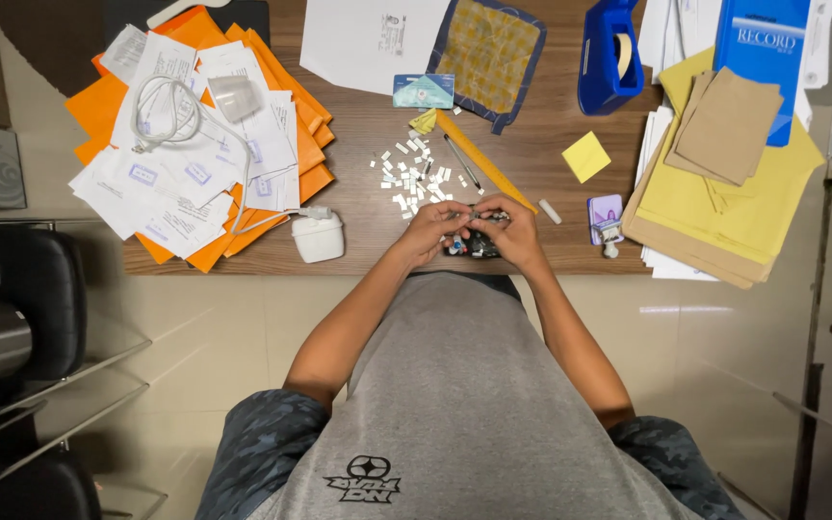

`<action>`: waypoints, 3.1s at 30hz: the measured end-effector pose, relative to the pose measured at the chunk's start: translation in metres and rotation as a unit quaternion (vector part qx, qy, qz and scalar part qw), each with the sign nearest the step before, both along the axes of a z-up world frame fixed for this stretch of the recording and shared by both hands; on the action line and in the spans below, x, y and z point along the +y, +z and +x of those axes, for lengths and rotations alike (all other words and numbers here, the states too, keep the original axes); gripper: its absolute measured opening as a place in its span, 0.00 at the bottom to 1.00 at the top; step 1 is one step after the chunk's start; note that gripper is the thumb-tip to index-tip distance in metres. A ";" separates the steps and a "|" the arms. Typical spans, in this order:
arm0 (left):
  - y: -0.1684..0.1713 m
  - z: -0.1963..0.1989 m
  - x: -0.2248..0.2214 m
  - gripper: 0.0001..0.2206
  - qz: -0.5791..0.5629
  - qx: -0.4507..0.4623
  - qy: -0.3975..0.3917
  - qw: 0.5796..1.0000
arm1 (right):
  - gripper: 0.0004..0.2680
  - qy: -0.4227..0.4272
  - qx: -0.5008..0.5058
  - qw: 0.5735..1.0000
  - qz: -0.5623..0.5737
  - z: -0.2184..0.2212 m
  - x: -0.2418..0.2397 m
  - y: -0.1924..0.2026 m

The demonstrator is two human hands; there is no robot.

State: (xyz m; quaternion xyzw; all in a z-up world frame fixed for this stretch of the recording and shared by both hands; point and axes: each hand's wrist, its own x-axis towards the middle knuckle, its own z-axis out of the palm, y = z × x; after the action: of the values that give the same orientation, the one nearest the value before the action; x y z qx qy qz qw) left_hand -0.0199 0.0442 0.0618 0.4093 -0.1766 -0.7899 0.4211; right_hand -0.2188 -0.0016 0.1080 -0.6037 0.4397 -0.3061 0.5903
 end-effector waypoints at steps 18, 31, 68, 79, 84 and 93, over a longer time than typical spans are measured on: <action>0.046 -0.062 0.005 0.08 0.033 -0.057 0.057 0.996 | 0.06 0.090 0.085 0.967 -0.220 -0.045 -0.012 0.060; 0.033 -0.089 0.053 0.08 0.076 -0.022 0.171 0.982 | 0.06 0.220 0.066 0.935 -0.270 -0.064 -0.013 0.046; 0.014 -0.085 0.040 0.06 -0.053 -0.298 0.122 0.945 | 0.05 0.175 0.139 0.965 -0.140 -0.062 -0.006 -0.002; 0.041 -0.022 0.002 0.13 0.013 -0.179 0.066 0.982 | 0.06 0.089 0.282 0.949 -0.110 -0.054 0.015 -0.018; 0.026 -0.009 -0.005 0.21 0.037 -0.089 -0.002 0.995 | 0.06 0.033 0.298 0.948 -0.106 -0.039 0.024 -0.004; 0.048 -0.007 -0.011 0.17 -0.009 -0.150 -0.177 0.973 | 0.10 -0.030 0.171 0.977 -0.122 -0.008 0.030 0.022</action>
State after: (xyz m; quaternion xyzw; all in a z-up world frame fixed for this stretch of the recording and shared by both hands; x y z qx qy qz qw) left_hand -0.0271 0.0334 0.1101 0.4817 -0.3148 -0.7798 0.2465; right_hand -0.2267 0.0289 0.1298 -0.7012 0.5112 -0.2679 0.4187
